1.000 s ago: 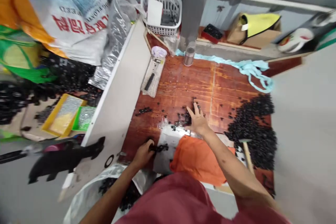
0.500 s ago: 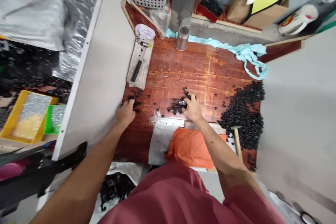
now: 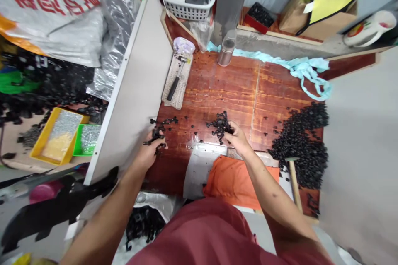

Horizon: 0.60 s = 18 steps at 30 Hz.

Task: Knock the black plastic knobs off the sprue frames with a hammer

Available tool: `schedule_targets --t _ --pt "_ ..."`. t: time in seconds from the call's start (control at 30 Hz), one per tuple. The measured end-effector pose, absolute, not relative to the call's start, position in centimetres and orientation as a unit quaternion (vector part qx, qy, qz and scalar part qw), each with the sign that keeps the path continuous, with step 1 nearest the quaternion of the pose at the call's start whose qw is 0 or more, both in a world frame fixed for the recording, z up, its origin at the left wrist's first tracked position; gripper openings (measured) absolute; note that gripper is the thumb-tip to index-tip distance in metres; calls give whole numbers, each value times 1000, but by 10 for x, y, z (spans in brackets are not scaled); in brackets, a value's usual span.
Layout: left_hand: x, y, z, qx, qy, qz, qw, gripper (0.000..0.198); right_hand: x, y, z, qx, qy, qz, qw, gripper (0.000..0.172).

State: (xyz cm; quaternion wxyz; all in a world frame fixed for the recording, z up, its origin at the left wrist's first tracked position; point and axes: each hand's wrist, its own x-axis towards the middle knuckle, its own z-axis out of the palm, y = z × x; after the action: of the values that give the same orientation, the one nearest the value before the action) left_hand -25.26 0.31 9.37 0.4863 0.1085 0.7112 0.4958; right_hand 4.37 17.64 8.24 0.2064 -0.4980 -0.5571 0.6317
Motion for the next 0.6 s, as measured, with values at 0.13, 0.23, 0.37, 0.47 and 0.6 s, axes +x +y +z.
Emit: schedule_targets --t 0.13,0.23,0.37,0.47,0.6 --pt "-224 -32 119 18 558 580 592 30 34 152 89 -462 -460 740 165 34" --pt "-200 -62 131 11 484 600 637 24 30 130 91 -428 -421 788 135 33" --pt "-182 -123 157 37 512 530 675 25 30 99 107 -346 -430 831 59 32" --pt "-180 -193 183 110 592 474 642 24 23 74 130 -263 -459 848 -39 35" --pt "-178 -300 190 63 760 412 498 21 -20 11 157 -139 -492 835 -205 52"
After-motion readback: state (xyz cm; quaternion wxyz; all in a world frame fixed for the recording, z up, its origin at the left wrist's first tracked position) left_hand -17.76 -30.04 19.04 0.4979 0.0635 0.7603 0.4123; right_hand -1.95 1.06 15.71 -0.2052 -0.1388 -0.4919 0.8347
